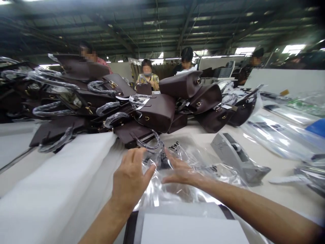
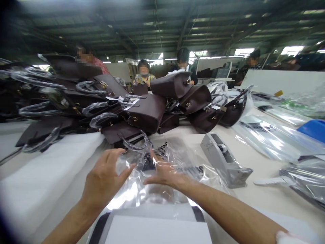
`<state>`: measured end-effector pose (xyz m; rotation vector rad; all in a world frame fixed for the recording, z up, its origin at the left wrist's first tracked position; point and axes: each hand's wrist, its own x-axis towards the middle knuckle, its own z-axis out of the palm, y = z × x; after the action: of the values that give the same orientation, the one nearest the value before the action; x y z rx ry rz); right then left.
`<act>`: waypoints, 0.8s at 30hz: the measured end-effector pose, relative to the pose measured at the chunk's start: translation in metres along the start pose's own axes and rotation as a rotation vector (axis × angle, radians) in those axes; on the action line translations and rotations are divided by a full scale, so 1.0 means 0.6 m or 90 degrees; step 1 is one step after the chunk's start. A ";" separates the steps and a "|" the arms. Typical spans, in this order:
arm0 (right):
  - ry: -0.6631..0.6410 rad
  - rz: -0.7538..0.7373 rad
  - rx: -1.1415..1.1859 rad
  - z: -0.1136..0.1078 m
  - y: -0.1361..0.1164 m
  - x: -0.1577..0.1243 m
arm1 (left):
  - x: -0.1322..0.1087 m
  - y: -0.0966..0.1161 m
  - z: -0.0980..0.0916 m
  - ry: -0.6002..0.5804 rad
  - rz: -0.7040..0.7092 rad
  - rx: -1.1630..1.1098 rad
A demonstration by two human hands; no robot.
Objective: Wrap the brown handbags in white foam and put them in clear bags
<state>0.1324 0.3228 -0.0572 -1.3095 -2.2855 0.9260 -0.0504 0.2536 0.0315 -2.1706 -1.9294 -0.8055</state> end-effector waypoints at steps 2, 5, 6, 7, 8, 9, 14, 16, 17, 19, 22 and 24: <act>0.055 0.018 0.037 0.003 -0.011 0.014 | -0.015 -0.017 0.001 -0.058 -0.179 -0.048; 0.121 0.055 0.102 0.008 -0.030 0.027 | -0.033 -0.033 0.010 -0.271 -0.392 -0.246; 0.134 0.058 0.129 0.008 -0.036 0.029 | -0.037 -0.036 0.017 -0.336 -0.418 -0.319; 0.130 0.050 0.156 0.008 -0.039 0.029 | -0.040 -0.039 0.026 -0.379 -0.425 -0.388; 0.112 0.036 0.182 0.006 -0.041 0.028 | -0.041 -0.042 0.036 -0.395 -0.425 -0.449; 0.080 0.022 0.202 0.003 -0.040 0.024 | -0.042 -0.046 0.047 -0.384 -0.432 -0.511; -0.119 -0.103 0.003 -0.021 0.005 -0.023 | -0.050 -0.066 0.091 -0.184 -0.599 -0.968; -0.164 -0.181 -0.105 -0.024 0.028 -0.046 | -0.057 -0.070 0.101 -0.105 -0.597 -1.077; -0.174 -0.212 -0.132 -0.023 0.037 -0.056 | -0.060 -0.070 0.105 -0.073 -0.584 -1.098; -0.174 -0.261 -0.158 -0.018 0.045 -0.070 | -0.068 -0.067 0.110 -0.027 -0.564 -1.094; -0.166 -0.309 -0.193 -0.013 0.038 -0.081 | -0.084 -0.064 0.114 0.014 -0.553 -1.040; -0.171 -0.288 -0.161 -0.017 0.031 -0.086 | -0.103 -0.065 0.116 0.031 -0.554 -0.994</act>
<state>0.1763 0.2888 -0.0615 -0.7230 -2.8164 0.7037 -0.0691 0.2359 -0.0658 -1.2435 -2.4812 -3.2516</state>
